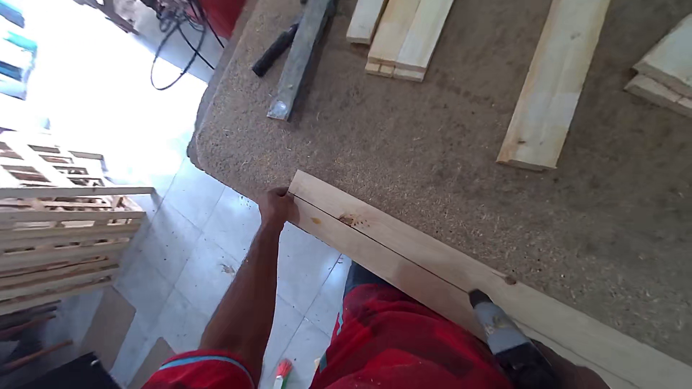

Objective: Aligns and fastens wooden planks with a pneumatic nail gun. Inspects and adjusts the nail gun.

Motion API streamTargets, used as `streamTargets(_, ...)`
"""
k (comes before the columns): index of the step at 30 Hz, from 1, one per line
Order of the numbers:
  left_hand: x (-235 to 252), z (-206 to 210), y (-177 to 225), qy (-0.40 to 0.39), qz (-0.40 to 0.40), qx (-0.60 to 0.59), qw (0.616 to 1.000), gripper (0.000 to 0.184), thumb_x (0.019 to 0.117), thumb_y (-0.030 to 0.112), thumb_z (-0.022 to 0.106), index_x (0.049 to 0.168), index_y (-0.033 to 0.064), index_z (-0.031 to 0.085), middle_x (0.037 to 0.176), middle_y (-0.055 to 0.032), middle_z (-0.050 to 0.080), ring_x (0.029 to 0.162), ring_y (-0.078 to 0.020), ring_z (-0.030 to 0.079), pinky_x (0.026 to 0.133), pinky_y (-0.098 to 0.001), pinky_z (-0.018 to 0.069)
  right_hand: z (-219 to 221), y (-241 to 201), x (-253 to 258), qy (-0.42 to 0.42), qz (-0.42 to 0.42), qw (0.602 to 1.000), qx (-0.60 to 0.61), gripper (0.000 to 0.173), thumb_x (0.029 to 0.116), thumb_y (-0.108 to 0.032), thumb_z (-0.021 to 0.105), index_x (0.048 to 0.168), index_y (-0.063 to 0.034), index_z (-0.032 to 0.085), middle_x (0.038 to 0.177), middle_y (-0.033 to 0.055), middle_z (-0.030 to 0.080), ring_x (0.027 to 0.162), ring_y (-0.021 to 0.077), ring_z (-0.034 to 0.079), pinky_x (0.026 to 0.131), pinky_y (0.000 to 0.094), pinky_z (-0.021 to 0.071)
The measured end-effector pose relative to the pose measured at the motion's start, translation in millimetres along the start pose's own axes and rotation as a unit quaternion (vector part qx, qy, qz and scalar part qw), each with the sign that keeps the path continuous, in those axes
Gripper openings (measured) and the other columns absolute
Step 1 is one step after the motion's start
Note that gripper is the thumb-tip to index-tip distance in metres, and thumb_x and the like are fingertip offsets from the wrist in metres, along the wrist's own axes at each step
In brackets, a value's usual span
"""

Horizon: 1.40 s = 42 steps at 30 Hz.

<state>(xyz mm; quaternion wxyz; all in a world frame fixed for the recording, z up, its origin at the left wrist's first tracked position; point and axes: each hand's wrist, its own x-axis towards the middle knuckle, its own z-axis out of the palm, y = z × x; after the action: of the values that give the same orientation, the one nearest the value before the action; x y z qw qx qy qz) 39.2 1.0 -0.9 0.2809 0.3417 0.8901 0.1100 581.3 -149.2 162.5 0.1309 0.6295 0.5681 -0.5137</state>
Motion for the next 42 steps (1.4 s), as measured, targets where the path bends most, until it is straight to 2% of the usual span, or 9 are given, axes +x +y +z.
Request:
streamTargets(4,-57.3,29.8,20.8,-0.119,0.095,0.029,0.988,0.023,0.0966,0.024,0.070,0.116,0.0125,0.077,0.111,-0.0108,0.075,0.105,-0.0280,0.071,0.095,-0.0600,0.0553,1.5,-56.3,31.1,-0.023,-0.030,0.999,-0.038,0.047,0.0848,-0.031,0.077,0.127,-0.0128,0.066,0.090,0.0175,0.073,0.085,0.0402,0.072,0.073,0.0641,0.0557)
streamTargets(7,-63.6,36.8,22.3,-0.204,0.300,0.088,0.928,0.032,0.0892,0.029,0.081,0.118,0.0162,0.076,0.122,-0.0085,0.070,0.120,-0.0269,0.063,0.103,-0.0556,0.0511,18.6,-100.7,64.6,-0.034,-0.022,0.998,-0.044,0.045,0.0844,-0.038,0.077,0.125,-0.0224,0.066,0.088,0.0060,0.072,0.083,0.0272,0.071,0.072,0.0551,0.0579)
streamTargets(9,-46.2,37.8,26.0,-0.211,0.459,0.144,0.851,0.064,0.0788,0.048,0.085,0.135,0.0234,0.067,0.139,-0.0067,0.062,0.135,-0.0346,0.050,0.109,-0.0624,0.0425,31.8,-129.4,87.4,-0.042,-0.025,0.998,-0.042,0.046,0.0847,-0.044,0.076,0.125,-0.0241,0.066,0.086,0.0020,0.072,0.081,0.0229,0.071,0.071,0.0522,0.0587)
streamTargets(12,-22.8,47.8,44.7,-0.251,0.546,0.221,0.768,0.116,0.0613,0.077,0.081,0.157,0.0242,0.042,0.166,-0.0098,0.034,0.155,-0.0451,0.019,0.118,-0.0736,0.0186,54.4,-163.8,119.4,-0.050,-0.035,0.997,-0.050,0.042,0.0850,-0.048,0.075,0.120,-0.0256,0.066,0.084,-0.0012,0.070,0.078,0.0189,0.070,0.067,0.0490,0.0591)
streamTargets(14,-17.9,57.3,59.6,-0.285,0.559,0.240,0.741,0.132,0.0543,0.080,0.082,0.162,0.0225,0.032,0.171,-0.0109,0.022,0.157,-0.0462,0.008,0.120,-0.0753,0.0073,63.0,-182.0,133.9,-0.054,-0.033,0.997,-0.052,0.041,0.0847,-0.049,0.075,0.118,-0.0250,0.067,0.083,-0.0010,0.070,0.077,0.0191,0.070,0.066,0.0488,0.0588)
streamTargets(16,-13.0,67.2,67.0,-0.296,0.564,0.256,0.727,0.138,0.0511,0.079,0.082,0.164,0.0242,0.027,0.173,-0.0098,0.015,0.157,-0.0458,0.004,0.119,-0.0762,0.0031,64.5,-194.8,145.4,-0.059,-0.022,0.996,-0.059,0.042,0.0849,-0.049,0.074,0.118,-0.0236,0.067,0.083,0.0008,0.070,0.077,0.0215,0.070,0.065,0.0501,0.0580)
streamTargets(20,-9.0,66.3,70.1,-0.352,0.550,0.249,0.716,0.125,0.0526,0.065,0.091,0.159,0.0275,0.038,0.174,-0.0016,0.011,0.158,-0.0444,-0.005,0.118,-0.0747,-0.0052,67.6,-201.5,154.5,-0.057,-0.020,0.995,-0.081,0.043,0.0834,-0.048,0.075,0.116,-0.0223,0.066,0.082,0.0011,0.069,0.076,0.0219,0.069,0.064,0.0501,0.0577)
streamTargets(31,-1.5,72.4,60.6,-0.350,0.574,0.218,0.707,0.105,0.0621,0.050,0.091,0.155,0.0289,0.046,0.171,0.0136,0.019,0.159,-0.0379,-0.006,0.118,-0.0735,-0.0084,73.0,-215.0,165.6,-0.086,-0.018,0.988,-0.125,0.039,0.0844,-0.046,0.072,0.116,-0.0233,0.066,0.072,-0.0007,0.066,0.066,0.0218,0.068,0.056,0.0460,0.0544)
streamTargets(42,-1.1,73.1,58.7,-0.348,0.575,0.203,0.712,0.098,0.0654,0.050,0.088,0.153,0.0281,0.049,0.170,0.0129,0.023,0.159,-0.0371,-0.005,0.118,-0.0731,-0.0098,65.2,-220.6,172.4,-0.111,-0.012,0.987,-0.118,0.035,0.0872,-0.046,0.067,0.114,-0.0239,0.065,0.074,-0.0032,0.064,0.070,0.0180,0.068,0.057,0.0431,0.0544)
